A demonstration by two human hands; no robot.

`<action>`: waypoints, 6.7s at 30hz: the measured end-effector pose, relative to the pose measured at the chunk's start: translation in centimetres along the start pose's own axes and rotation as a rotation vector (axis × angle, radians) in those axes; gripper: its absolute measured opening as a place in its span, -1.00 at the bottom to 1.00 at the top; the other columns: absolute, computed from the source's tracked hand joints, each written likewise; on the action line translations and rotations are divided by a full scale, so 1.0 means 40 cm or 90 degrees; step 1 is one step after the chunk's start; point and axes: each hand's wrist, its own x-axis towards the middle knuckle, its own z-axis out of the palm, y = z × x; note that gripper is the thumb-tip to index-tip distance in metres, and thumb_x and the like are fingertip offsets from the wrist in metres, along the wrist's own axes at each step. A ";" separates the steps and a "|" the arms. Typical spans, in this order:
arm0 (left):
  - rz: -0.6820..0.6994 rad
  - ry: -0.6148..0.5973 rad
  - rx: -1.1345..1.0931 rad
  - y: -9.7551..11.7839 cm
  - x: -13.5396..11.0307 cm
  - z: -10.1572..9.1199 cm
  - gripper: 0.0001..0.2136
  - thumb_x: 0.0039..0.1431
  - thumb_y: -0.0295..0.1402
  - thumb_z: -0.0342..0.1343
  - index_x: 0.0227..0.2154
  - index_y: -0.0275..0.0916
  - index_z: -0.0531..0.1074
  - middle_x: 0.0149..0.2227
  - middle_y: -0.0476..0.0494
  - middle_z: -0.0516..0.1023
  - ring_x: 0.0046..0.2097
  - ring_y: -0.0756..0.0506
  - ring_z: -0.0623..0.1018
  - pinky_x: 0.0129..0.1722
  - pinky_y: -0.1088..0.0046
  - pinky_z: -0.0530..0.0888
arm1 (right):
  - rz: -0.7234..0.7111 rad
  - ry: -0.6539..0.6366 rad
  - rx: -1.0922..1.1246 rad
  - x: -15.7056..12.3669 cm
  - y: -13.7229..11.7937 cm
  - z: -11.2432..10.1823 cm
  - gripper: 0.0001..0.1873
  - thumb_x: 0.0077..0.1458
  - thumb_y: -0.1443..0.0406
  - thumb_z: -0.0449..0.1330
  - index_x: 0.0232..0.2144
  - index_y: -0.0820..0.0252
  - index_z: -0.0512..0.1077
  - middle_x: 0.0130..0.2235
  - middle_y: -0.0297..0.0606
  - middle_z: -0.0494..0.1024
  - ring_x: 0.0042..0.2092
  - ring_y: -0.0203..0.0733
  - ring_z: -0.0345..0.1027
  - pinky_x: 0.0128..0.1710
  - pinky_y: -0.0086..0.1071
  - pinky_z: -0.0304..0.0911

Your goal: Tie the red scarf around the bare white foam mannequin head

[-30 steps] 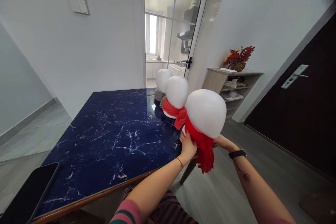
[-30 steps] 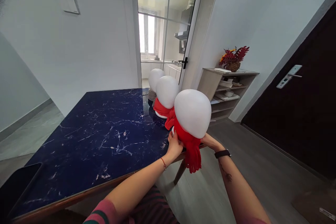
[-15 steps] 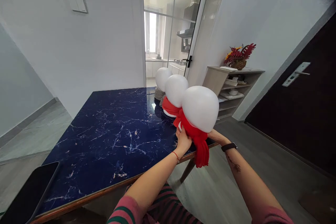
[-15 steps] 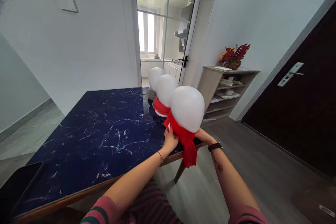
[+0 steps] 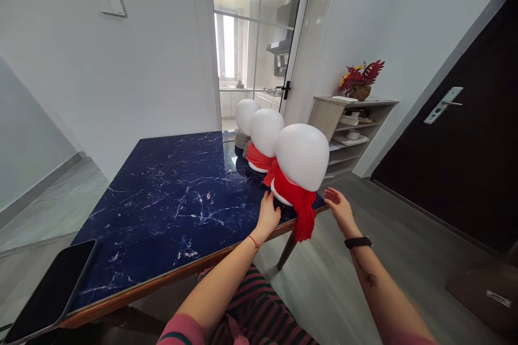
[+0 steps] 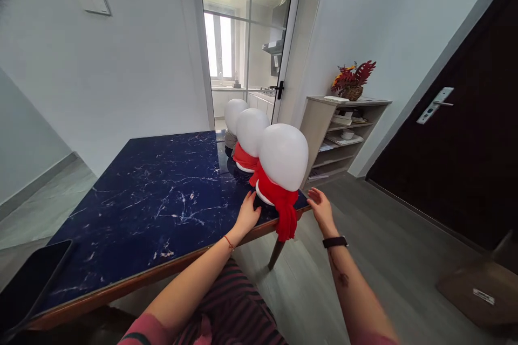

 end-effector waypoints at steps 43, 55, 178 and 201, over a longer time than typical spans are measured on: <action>-0.008 0.198 0.185 -0.207 -0.224 -0.632 -0.68 -0.01 -0.25 -0.04 -0.27 -0.27 0.49 -0.25 -0.19 0.57 -0.25 -0.15 0.53 -0.17 0.32 0.42 | -0.233 -0.483 -0.005 -0.515 -0.312 0.835 -0.78 -0.01 0.50 0.04 -0.49 0.17 0.44 -0.55 -0.45 0.42 -0.45 -0.36 0.28 -0.35 -0.54 0.18; 0.008 0.194 0.170 -0.222 -0.222 -0.636 -0.68 -0.01 -0.25 -0.03 -0.25 -0.28 0.49 -0.24 -0.21 0.58 -0.22 -0.16 0.52 -0.12 0.30 0.40 | -0.259 -0.453 -0.016 -0.520 -0.308 0.837 -0.78 0.00 0.49 0.05 -0.49 0.16 0.45 -0.54 -0.44 0.44 -0.45 -0.36 0.30 -0.36 -0.54 0.18; -0.029 0.251 0.129 -0.196 -0.231 -0.638 -0.77 -0.11 -0.17 0.09 -0.50 -0.25 0.44 -0.45 -0.10 0.52 -0.38 -0.09 0.47 -0.34 0.44 0.36 | -0.229 -0.441 0.013 -0.515 -0.296 0.844 -0.77 -0.03 0.48 0.04 -0.47 0.17 0.46 -0.59 -0.45 0.43 -0.53 -0.36 0.32 -0.40 -0.54 0.22; -0.018 0.250 0.134 -0.206 -0.229 -0.640 -0.76 -0.09 -0.16 0.10 -0.48 -0.25 0.45 -0.45 -0.09 0.52 -0.38 -0.08 0.48 -0.34 0.45 0.36 | -0.225 -0.442 0.010 -0.518 -0.302 0.838 -0.77 -0.02 0.49 0.03 -0.46 0.17 0.45 -0.59 -0.45 0.43 -0.53 -0.37 0.31 -0.41 -0.55 0.22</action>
